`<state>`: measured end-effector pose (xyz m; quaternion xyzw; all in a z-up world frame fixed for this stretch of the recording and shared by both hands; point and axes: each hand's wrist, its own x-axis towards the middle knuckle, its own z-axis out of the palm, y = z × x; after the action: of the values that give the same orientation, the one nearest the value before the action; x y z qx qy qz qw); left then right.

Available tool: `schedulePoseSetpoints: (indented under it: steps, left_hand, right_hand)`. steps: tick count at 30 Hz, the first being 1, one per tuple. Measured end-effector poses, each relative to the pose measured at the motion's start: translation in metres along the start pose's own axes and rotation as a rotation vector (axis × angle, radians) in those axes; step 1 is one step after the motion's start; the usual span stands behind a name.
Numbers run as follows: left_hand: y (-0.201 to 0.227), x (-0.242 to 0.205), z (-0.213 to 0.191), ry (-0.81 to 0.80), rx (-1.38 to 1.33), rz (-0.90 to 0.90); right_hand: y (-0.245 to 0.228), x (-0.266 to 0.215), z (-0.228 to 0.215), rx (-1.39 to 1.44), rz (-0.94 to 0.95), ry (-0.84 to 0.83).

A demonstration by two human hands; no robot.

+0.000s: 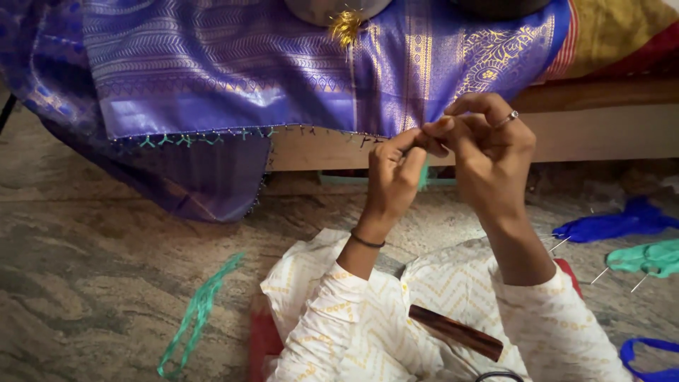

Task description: Decorating a purple saree with tassels by hand using strips of green fabric and scissors.

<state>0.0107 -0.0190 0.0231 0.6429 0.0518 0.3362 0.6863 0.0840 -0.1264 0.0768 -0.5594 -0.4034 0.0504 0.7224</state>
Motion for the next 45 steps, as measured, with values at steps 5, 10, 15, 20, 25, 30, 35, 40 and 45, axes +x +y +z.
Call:
schedulePoseSetpoints:
  steps: [5,10,15,20,25,30,35,40,45]
  left_hand:
    - [0.007,0.004,-0.006,-0.059,0.05,0.009]
    - [-0.003,0.01,-0.006,-0.116,-0.033,0.042]
    - [-0.014,0.012,-0.001,-0.153,-0.318,-0.049]
    - [-0.024,0.011,-0.003,-0.129,-0.401,-0.001]
    - [-0.02,0.011,-0.002,-0.072,-0.356,0.003]
    - [-0.011,0.005,-0.001,-0.027,-0.274,-0.048]
    - [-0.006,0.007,0.0,-0.013,-0.114,-0.009]
    - [-0.001,0.001,0.001,-0.027,-0.284,-0.059]
    - [-0.007,0.005,-0.002,-0.018,-0.247,-0.078]
  right_hand:
    - [0.001,0.004,-0.008,0.083,0.019,-0.03]
    - [-0.007,-0.002,-0.007,-0.281,-0.272,-0.075]
    - [-0.015,-0.005,0.0,-0.374,-0.279,-0.023]
    - [-0.021,-0.007,0.003,-0.57,-0.516,0.0]
    - [-0.017,-0.005,0.007,-0.665,-0.72,-0.008]
    - [-0.007,-0.001,0.001,-0.492,-0.48,-0.038]
    - [-0.002,0.014,-0.012,-0.306,-0.336,-0.089]
    - [-0.013,0.029,-0.014,0.043,0.045,-0.094]
    - [-0.003,0.045,-0.018,0.072,0.061,-0.13]
